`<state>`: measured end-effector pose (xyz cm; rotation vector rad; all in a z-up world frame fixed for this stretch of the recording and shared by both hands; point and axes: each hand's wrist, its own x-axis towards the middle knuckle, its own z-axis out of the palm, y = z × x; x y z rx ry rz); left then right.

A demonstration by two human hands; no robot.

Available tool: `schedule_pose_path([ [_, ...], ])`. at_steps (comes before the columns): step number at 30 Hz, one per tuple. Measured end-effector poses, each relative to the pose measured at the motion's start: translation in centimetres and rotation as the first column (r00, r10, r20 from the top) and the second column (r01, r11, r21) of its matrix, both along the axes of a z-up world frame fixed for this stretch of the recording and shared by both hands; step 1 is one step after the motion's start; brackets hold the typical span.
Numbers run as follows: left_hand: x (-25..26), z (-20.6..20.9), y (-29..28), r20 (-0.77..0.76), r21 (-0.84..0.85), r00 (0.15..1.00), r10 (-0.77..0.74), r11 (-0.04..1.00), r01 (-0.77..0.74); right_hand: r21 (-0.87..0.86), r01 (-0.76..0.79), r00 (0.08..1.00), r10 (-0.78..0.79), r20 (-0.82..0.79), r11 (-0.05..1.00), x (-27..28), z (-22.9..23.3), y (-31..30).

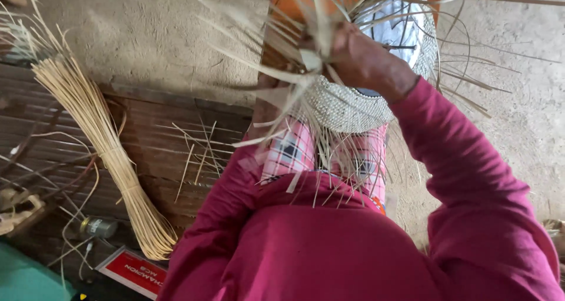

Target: Weaving thin flexible strips of material to create a circular structure, likely a hat or basket.

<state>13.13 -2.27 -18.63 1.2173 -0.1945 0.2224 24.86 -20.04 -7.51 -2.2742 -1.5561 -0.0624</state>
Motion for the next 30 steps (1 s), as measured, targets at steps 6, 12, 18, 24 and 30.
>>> schedule_pose_path([
  [6,0.9,1.1,-0.5,0.081,0.001,0.997,-0.018,1.0,0.018,0.117,-0.249,0.965,0.257,-0.062,0.962,-0.9,3.1,0.8],
  [12,0.8,-0.2,-1.1,0.165,0.17,0.981,0.098,0.977,-0.126,-0.073,-0.018,0.997,0.023,0.071,0.997,0.6,1.3,2.7],
  [18,1.0,-3.8,-0.8,0.625,0.775,0.762,0.166,-0.02,-0.631,0.233,-0.219,0.961,0.251,-0.118,0.948,-1.0,4.2,1.8],
  [24,1.0,3.7,-0.9,-0.17,0.047,0.985,0.002,0.999,0.006,0.035,-0.125,0.992,0.126,-0.025,0.992,-1.1,3.8,1.1],
  [30,1.4,1.7,-1.0,0.053,0.191,0.995,0.082,0.977,-0.091,0.075,0.01,1.0,-0.009,-0.017,0.997,0.7,1.7,2.5],
])
